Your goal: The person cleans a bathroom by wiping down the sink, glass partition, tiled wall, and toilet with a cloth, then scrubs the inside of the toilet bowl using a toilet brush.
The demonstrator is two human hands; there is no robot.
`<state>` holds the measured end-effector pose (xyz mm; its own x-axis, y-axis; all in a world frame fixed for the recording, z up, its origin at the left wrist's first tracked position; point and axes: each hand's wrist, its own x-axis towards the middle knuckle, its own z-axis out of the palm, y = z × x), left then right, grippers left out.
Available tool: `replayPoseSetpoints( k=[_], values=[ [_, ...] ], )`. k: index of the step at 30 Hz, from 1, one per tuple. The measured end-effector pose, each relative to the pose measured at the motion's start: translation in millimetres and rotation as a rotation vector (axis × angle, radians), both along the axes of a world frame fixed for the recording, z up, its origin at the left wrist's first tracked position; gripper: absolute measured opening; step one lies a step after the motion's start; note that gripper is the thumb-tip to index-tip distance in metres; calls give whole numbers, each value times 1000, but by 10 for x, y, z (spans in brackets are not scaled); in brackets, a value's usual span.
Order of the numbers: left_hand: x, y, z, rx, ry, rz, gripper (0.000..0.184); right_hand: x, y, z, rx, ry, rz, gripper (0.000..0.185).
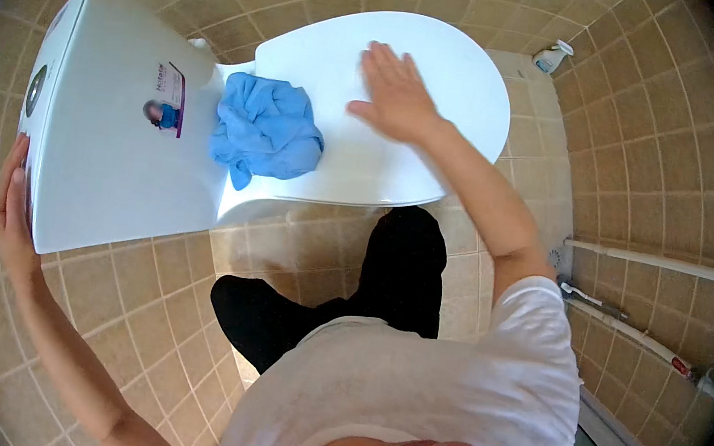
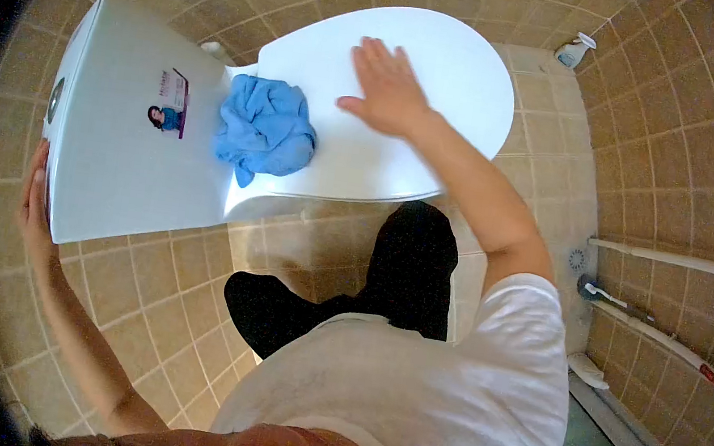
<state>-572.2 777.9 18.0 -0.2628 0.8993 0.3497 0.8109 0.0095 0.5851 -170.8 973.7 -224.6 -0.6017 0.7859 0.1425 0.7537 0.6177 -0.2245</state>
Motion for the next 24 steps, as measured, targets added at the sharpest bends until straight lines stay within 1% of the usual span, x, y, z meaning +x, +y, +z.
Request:
replayPoseSetpoints(
  k=[1,3,6,7,8,11,13,15,17,18,19,20,21,22,24],
  values=[
    [-2,-2,-1,2,-10,-8,38,145,42,-58,6,-87,-5,78],
    [5,-5,-3,4,-22,-17,38,335,90,-117,-107,-202,-32,77],
    [10,-17,-1,-5,15,-33,39,477,165,-190,-75,-199,-51,78],
    [-2,-17,-12,-6,-27,-22,39,524,216,-203,-76,-196,-54,78],
    [-4,-6,-7,-7,-68,-14,39,581,287,-216,-86,-204,-115,80],
    [-5,-12,14,-27,-14,-9,38,877,505,-288,-84,-250,-291,84],
    [25,-5,13,-20,-47,-11,38,1214,651,-372,-142,-183,-467,83],
    [71,-11,7,-11,-85,-9,37,1663,769,-164,-501,-255,-694,85],
    [86,-19,1,-27,82,64,37,2176,880,-320,-272,-161,-869,85],
    [46,-30,-11,-22,74,75,37,2131,897,-251,-263,-168,-859,85],
    [-22,-21,-27,-16,9,51,37,2118,859,-200,-365,645,-807,87],
    [-56,4,-47,-12,-57,18,36,2140,779,-159,-433,1454,-664,89],
    [-59,18,-59,-10,-65,13,36,1997,624,73,-557,1695,-498,93],
    [-63,13,-56,-4,-18,4,36,1744,427,392,-684,1926,-307,97],
    [-38,-4,-50,5,24,-2,36,1319,41,860,-761,2055,9,99]
  ],
)
